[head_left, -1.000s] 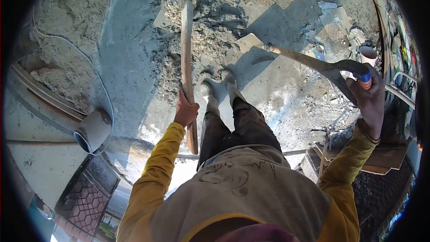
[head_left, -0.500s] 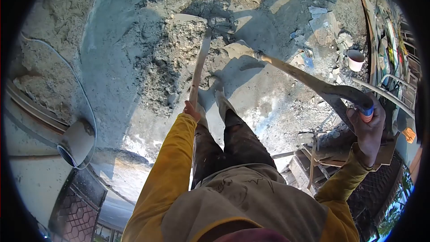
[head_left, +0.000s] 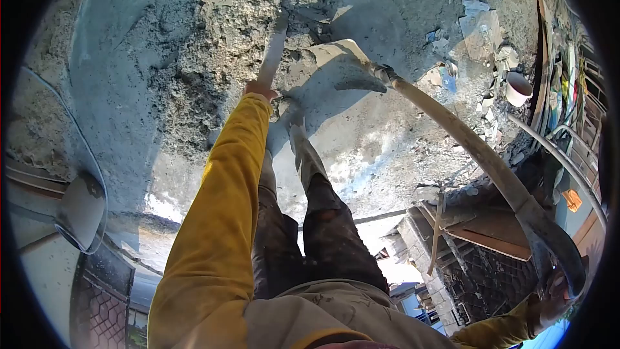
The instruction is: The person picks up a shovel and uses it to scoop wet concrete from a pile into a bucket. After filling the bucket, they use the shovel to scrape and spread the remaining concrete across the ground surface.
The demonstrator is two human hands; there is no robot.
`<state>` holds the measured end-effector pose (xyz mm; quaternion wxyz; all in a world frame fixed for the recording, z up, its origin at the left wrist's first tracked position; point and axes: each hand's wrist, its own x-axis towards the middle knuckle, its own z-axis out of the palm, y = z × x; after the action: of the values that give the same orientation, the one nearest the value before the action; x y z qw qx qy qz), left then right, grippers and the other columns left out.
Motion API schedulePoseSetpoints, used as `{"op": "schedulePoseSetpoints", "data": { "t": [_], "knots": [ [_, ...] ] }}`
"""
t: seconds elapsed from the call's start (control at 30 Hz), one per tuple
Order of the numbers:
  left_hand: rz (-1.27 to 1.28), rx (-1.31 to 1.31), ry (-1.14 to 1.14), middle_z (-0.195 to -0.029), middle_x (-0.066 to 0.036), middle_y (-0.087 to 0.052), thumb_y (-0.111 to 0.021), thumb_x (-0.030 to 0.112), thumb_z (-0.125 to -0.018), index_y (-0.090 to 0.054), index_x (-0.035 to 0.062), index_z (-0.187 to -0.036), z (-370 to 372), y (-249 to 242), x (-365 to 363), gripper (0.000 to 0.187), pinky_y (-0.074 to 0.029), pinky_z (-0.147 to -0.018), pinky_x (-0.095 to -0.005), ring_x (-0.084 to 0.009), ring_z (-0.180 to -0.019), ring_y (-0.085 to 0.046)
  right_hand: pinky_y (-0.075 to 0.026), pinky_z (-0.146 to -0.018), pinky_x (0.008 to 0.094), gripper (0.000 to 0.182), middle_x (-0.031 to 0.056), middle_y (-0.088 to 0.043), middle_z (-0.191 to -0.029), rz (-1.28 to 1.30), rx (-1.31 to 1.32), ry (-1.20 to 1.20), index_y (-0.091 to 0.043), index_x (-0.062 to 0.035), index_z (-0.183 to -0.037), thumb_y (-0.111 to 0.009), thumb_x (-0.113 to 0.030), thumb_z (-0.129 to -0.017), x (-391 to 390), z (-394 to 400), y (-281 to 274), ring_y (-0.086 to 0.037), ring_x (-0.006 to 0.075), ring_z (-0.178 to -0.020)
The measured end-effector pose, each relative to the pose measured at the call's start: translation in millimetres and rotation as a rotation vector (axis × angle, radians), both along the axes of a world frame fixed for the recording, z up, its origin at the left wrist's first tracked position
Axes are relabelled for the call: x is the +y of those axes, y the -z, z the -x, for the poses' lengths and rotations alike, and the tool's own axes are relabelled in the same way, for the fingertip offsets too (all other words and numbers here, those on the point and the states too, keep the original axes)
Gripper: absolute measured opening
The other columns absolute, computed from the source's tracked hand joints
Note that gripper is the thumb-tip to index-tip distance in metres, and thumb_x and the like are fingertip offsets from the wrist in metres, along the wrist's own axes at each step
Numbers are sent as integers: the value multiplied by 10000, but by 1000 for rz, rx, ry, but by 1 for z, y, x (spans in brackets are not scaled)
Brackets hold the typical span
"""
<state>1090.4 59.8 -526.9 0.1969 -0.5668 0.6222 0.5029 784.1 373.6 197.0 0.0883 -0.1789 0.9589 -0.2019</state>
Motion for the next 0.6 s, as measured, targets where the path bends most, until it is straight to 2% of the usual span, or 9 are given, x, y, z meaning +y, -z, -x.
{"op": "schedulePoseSetpoints", "data": {
  "t": [0.03, 0.07, 0.13, 0.17, 0.27, 0.33, 0.37, 0.43, 0.6],
  "knots": [
    [49, -2, 34, -541, -129, -549, -674, 111, -633, -549, -74, -720, 0, -16, -8, 240, -386, -366, -310, -179, -403, -510, -368, -572, 142, 580, 47, -545, -945, 93, -17, 54, -398, 32, -1253, -601, -307, -829, -2, 0, 0, -507, 67, -684],
    [99, -6, 67, -542, -135, -556, -668, 105, -628, -554, -78, -715, 1, -33, -16, 233, -386, -366, -311, -181, -399, -513, -302, -488, 146, 605, 12, -513, -813, 51, 11, -16, -373, 32, -1269, -603, -308, -825, -3, 1, 5, -439, 41, -580],
    [-158, 57, -31, -527, -147, -566, -639, 95, -613, -565, -74, -643, 7, -98, -43, 186, -392, -372, -306, -181, -404, -532, -239, -415, 150, 615, -11, -497, -732, 56, 68, -45, -357, 18, -1281, -612, -294, -817, -7, -8, 17, -394, 24, -500],
    [-139, 65, -38, -527, -147, -566, -639, 95, -613, -565, -74, -643, 9, -123, -56, 186, -392, -372, -306, -181, -404, -532, -207, -378, 152, 620, -22, -489, -691, 59, 98, -60, -349, 11, -1287, -616, -287, -812, -9, -12, 23, -372, 16, -460],
    [-200, 39, -15, -482, -112, -541, -628, 92, -584, -578, -72, -613, 9, -162, -84, 174, -439, -419, -296, -187, -418, -543, -270, -425, 142, 609, -12, -514, -754, -46, 70, -134, -355, -14, -1289, -630, -267, -808, -8, -16, 24, -428, 27, -524],
    [-243, 138, -69, -530, -122, -549, -596, 58, -598, -560, -85, -682, -4, -167, -85, 169, -407, -392, -285, -169, -422, -524, -338, -526, 147, 587, 4, -526, -835, -3, 115, -115, -347, -24, -1298, -625, -202, -813, -13, -20, 27, -476, 51, -645],
    [-240, 139, -72, -530, -122, -549, -596, 58, -598, -560, -85, -682, -8, -174, -82, 169, -407, -392, -285, -169, -422, -524, -342, -528, 146, 584, 5, -527, -842, 9, 109, -98, -341, -26, -1302, -621, -184, -815, -10, -16, 26, -477, 49, -646],
    [-314, 278, -270, -613, -136, -577, -594, 60, -605, -549, -100, -847, -24, -198, -61, 293, -420, -413, -291, -170, -452, -541, -351, -532, 144, 580, 7, -531, -856, 33, 95, -62, -328, -29, -1311, -612, -149, -820, -5, -8, 24, -480, 44, -647],
    [-168, 232, -220, -664, -125, -580, -587, 75, -622, -520, -73, -1017, -22, -279, -55, 426, -454, -462, -301, -171, -494, -565, -243, -392, 153, 599, -16, -486, -673, 88, -43, -139, -335, -25, -1299, -620, -146, -786, -11, 10, 25, -370, 23, -454]
  ]
}}
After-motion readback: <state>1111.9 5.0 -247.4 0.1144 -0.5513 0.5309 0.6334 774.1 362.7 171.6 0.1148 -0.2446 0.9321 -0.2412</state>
